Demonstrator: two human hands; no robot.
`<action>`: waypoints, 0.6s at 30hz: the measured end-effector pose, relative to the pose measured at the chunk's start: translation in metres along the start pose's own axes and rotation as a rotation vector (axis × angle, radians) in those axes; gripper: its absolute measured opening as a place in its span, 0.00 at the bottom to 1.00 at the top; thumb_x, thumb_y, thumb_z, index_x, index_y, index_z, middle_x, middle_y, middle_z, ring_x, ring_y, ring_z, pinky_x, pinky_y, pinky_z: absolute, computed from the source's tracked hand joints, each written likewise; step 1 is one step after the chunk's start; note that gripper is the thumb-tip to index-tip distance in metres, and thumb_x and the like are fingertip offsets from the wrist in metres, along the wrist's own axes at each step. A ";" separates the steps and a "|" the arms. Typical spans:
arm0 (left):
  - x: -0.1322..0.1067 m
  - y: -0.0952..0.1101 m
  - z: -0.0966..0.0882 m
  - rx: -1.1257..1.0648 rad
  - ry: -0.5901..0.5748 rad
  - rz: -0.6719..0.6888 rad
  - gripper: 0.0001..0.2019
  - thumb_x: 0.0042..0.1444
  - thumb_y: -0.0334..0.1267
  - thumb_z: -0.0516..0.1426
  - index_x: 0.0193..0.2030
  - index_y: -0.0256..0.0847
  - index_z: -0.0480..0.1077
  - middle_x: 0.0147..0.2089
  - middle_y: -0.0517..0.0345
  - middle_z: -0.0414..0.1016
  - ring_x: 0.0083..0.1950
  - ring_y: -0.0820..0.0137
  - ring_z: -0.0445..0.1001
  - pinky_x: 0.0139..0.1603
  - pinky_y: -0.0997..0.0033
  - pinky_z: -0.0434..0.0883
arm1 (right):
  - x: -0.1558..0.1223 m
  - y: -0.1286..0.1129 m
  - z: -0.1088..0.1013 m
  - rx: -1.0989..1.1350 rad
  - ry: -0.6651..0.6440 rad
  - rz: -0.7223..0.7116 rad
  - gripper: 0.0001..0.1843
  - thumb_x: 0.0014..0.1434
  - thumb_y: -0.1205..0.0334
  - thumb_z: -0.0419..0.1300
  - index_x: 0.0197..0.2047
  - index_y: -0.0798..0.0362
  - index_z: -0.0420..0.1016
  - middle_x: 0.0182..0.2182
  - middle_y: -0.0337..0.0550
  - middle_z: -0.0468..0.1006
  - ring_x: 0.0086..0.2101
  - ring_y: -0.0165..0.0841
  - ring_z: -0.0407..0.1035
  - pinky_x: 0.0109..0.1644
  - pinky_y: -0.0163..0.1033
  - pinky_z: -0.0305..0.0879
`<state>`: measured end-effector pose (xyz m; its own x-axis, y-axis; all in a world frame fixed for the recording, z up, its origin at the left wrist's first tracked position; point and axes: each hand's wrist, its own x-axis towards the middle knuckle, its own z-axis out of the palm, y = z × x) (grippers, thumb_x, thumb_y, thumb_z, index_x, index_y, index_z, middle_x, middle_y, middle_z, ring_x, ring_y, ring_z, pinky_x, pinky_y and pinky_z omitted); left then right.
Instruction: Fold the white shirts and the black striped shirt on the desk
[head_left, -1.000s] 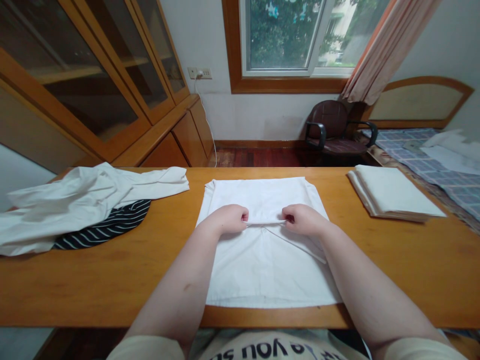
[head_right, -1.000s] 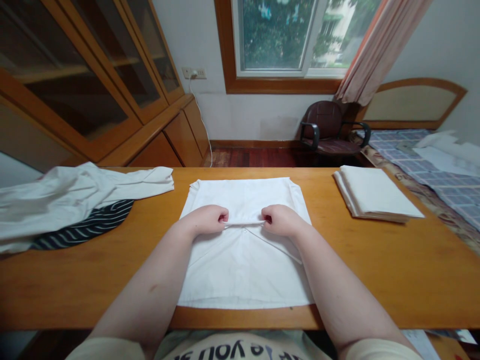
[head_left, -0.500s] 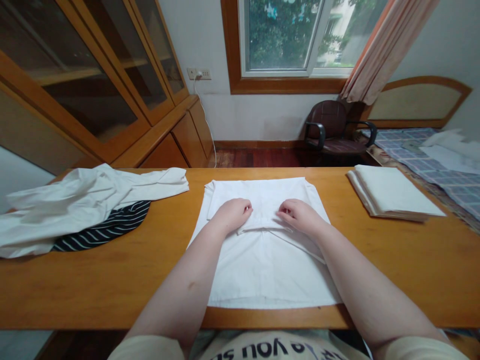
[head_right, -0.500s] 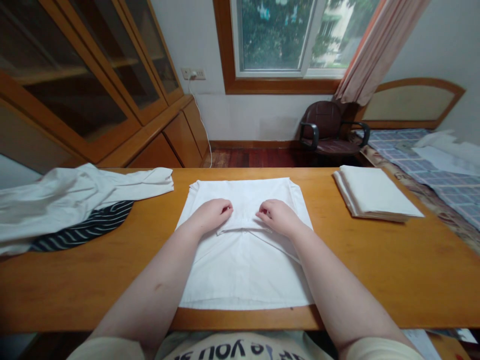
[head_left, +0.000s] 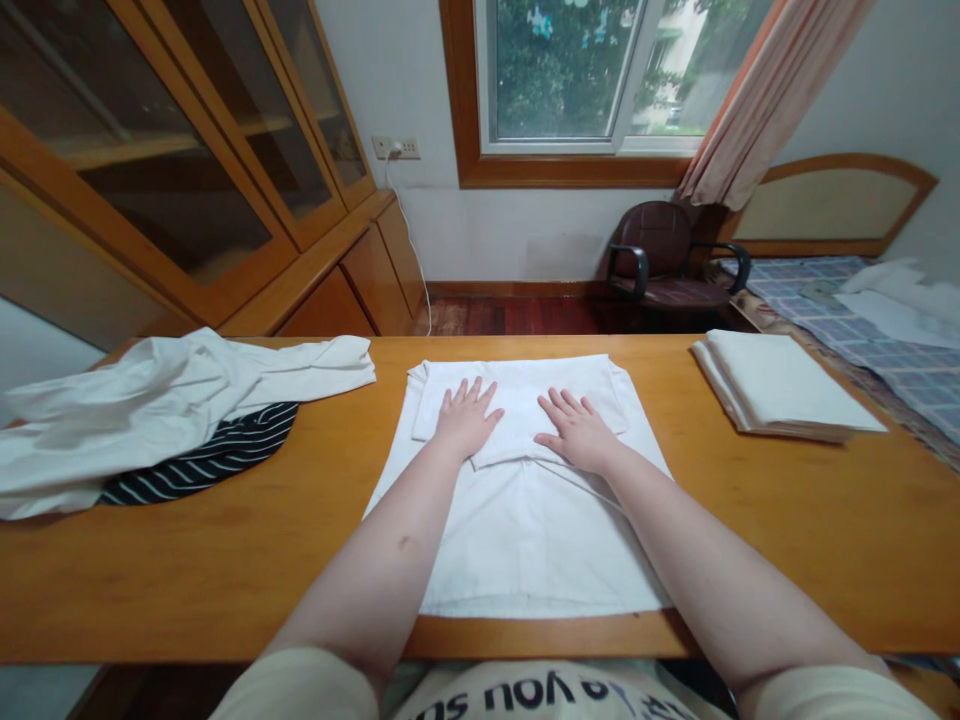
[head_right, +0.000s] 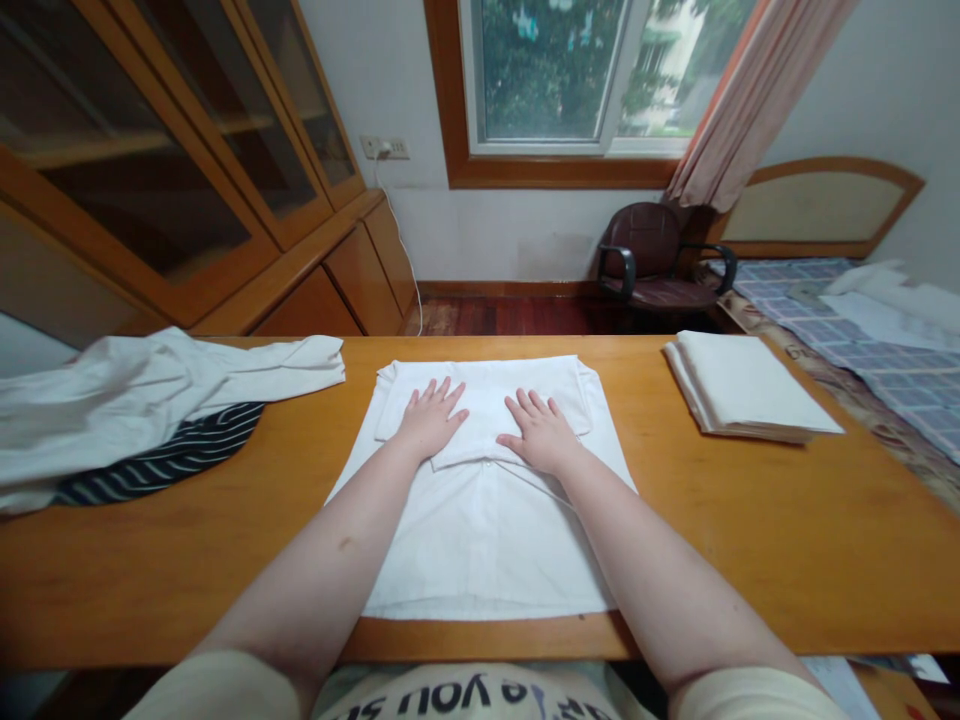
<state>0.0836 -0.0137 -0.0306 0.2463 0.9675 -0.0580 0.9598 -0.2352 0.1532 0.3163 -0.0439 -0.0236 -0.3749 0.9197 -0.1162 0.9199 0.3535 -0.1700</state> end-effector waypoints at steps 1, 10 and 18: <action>0.003 -0.006 0.000 0.002 0.003 -0.058 0.31 0.62 0.56 0.40 0.70 0.50 0.47 0.72 0.55 0.41 0.72 0.55 0.39 0.67 0.45 0.42 | 0.000 0.004 0.000 -0.007 -0.001 0.035 0.42 0.60 0.34 0.40 0.70 0.50 0.45 0.69 0.48 0.41 0.66 0.45 0.37 0.66 0.56 0.37; 0.014 -0.030 -0.005 0.023 0.049 -0.361 0.37 0.59 0.59 0.39 0.70 0.40 0.45 0.72 0.47 0.39 0.72 0.54 0.37 0.68 0.50 0.42 | 0.004 0.042 -0.003 -0.039 0.042 0.339 0.44 0.61 0.36 0.39 0.70 0.58 0.42 0.69 0.54 0.39 0.67 0.41 0.35 0.66 0.52 0.36; 0.021 -0.037 -0.015 0.044 0.036 -0.354 0.39 0.57 0.60 0.41 0.67 0.33 0.52 0.70 0.39 0.47 0.70 0.53 0.48 0.66 0.55 0.51 | 0.006 0.038 -0.011 -0.025 0.068 0.377 0.41 0.61 0.39 0.43 0.68 0.59 0.48 0.67 0.55 0.47 0.65 0.41 0.42 0.64 0.53 0.44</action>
<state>0.0516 0.0171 -0.0229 -0.1067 0.9922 -0.0649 0.9899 0.1121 0.0868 0.3499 -0.0227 -0.0195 -0.0022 0.9949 -0.1009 0.9946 -0.0083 -0.1038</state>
